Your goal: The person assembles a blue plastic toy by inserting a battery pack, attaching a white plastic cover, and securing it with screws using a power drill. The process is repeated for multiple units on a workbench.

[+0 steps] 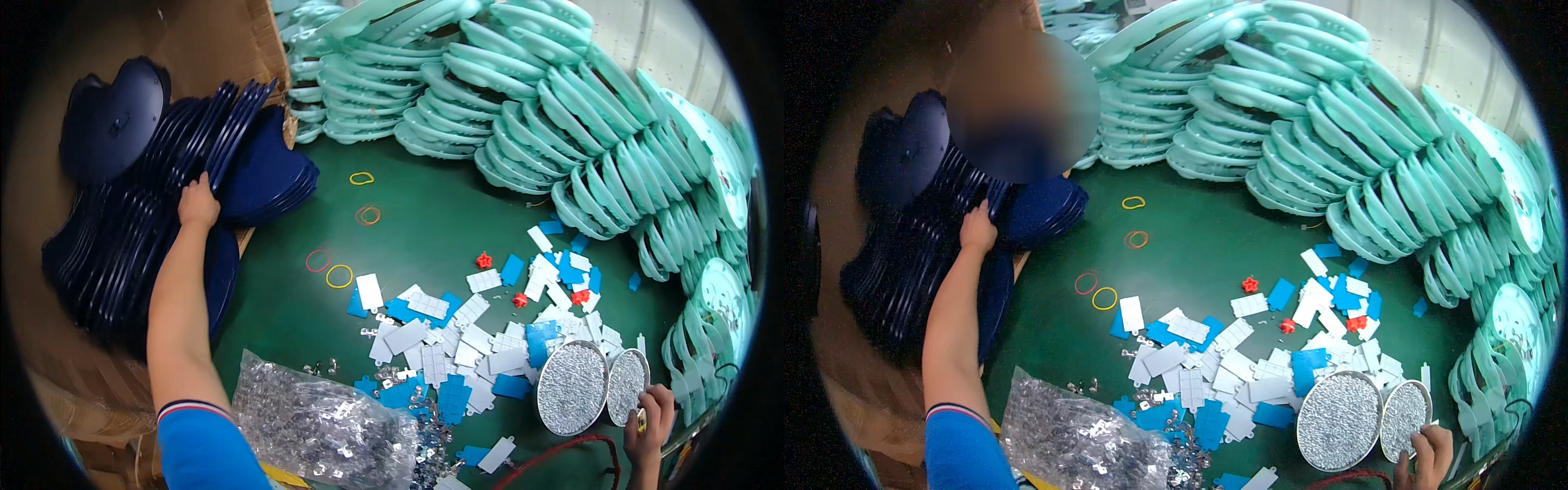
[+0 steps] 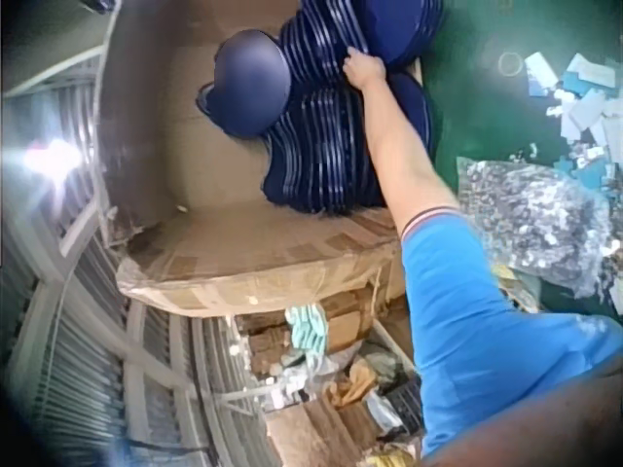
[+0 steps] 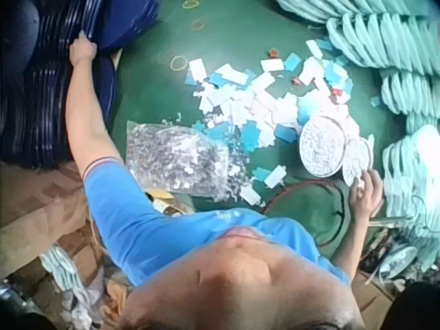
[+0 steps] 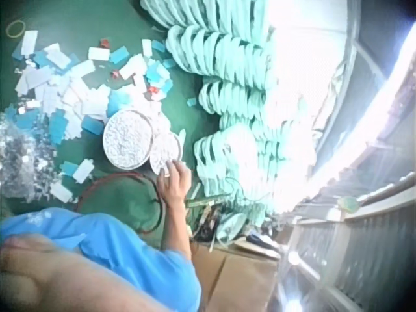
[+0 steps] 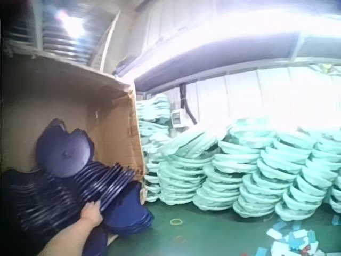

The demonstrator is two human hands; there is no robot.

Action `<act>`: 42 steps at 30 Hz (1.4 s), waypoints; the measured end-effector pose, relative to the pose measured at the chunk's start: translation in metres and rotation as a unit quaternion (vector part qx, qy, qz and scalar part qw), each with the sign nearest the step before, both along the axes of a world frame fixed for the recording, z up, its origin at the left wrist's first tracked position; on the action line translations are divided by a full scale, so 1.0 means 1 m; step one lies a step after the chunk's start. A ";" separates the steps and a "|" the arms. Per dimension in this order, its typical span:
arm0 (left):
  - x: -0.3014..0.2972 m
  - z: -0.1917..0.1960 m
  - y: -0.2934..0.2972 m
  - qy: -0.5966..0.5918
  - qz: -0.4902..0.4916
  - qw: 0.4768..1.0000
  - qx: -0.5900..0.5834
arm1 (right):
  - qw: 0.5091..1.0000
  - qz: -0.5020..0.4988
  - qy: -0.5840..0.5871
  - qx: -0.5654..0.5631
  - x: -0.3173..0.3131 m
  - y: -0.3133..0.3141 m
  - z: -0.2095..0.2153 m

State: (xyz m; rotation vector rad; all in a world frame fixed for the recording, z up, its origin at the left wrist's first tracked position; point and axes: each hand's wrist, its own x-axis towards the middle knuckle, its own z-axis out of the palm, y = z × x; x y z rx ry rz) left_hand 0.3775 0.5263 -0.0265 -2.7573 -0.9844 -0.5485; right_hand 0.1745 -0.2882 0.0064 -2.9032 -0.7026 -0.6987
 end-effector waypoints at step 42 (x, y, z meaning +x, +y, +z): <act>0.171 0.160 -0.275 -0.187 -0.346 0.917 0.060 | 0.916 0.239 -0.319 0.038 0.393 0.236 0.117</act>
